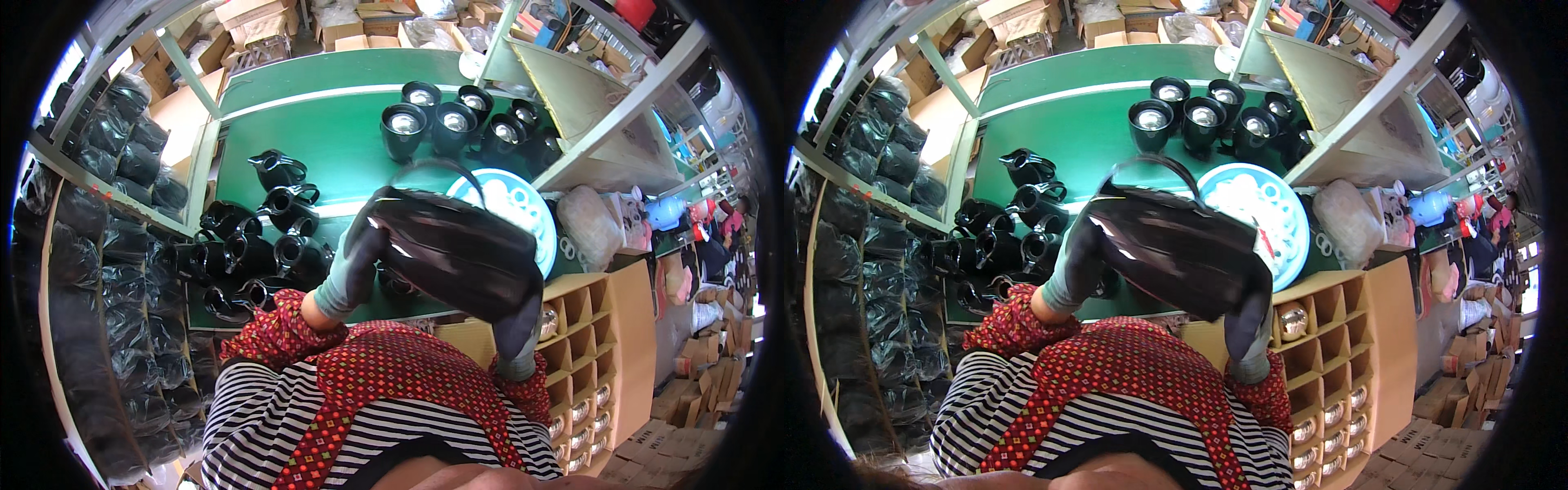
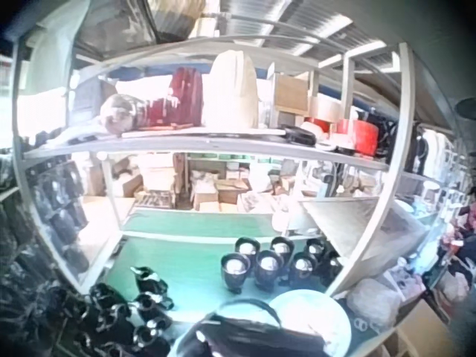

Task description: The person assembles black kettles by inserting a silver inner liner into each kettle body and placing a white plastic ring on top. The person handles the kettles one at a time, repeating the same insertion and placement steps throughout the clip.

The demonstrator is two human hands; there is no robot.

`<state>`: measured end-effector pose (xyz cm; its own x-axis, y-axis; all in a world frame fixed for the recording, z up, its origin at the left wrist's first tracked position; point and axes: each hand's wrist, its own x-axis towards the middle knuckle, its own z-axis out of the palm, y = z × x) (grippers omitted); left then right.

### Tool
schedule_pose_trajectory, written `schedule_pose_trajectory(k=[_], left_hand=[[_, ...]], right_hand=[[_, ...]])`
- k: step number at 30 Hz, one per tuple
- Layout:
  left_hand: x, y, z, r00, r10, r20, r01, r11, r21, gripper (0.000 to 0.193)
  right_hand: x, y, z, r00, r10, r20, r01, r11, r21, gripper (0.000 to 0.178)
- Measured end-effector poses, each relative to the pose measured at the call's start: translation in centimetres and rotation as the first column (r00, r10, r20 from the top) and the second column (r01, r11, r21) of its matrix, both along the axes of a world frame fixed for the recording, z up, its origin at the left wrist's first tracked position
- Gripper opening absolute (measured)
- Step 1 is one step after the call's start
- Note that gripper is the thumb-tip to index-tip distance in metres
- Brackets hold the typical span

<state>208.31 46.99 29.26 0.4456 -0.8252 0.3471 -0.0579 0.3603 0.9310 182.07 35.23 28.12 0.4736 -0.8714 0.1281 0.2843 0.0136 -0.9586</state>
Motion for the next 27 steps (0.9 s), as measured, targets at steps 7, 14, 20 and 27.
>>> schedule_pose_trajectory(k=[7,14,20,27], left_hand=[[6.4,-1.1,-8.1,0.911,0.049,-0.408,-0.122,0.980,-0.156,0.046],[11.1,0.7,-16.7,0.792,0.041,0.609,-0.267,0.920,0.286,0.072],[10.0,1.6,-17.8,0.588,-0.260,0.766,-0.196,0.873,0.447,0.066],[11.4,1.3,-18.9,0.674,-0.327,0.663,-0.125,0.834,0.538,0.073]], right_hand=[[12.6,-1.4,5.7,0.934,-0.080,-0.349,-0.298,0.369,-0.880,0.044],[30.2,-10.2,-4.8,0.904,-0.157,-0.398,-0.349,0.269,-0.898,0.041],[44.2,-16.9,-13.1,0.685,-0.390,-0.615,-0.605,0.166,-0.779,0.052],[51.4,-20.9,-17.5,0.501,-0.522,-0.690,-0.707,0.213,-0.674,0.059]])
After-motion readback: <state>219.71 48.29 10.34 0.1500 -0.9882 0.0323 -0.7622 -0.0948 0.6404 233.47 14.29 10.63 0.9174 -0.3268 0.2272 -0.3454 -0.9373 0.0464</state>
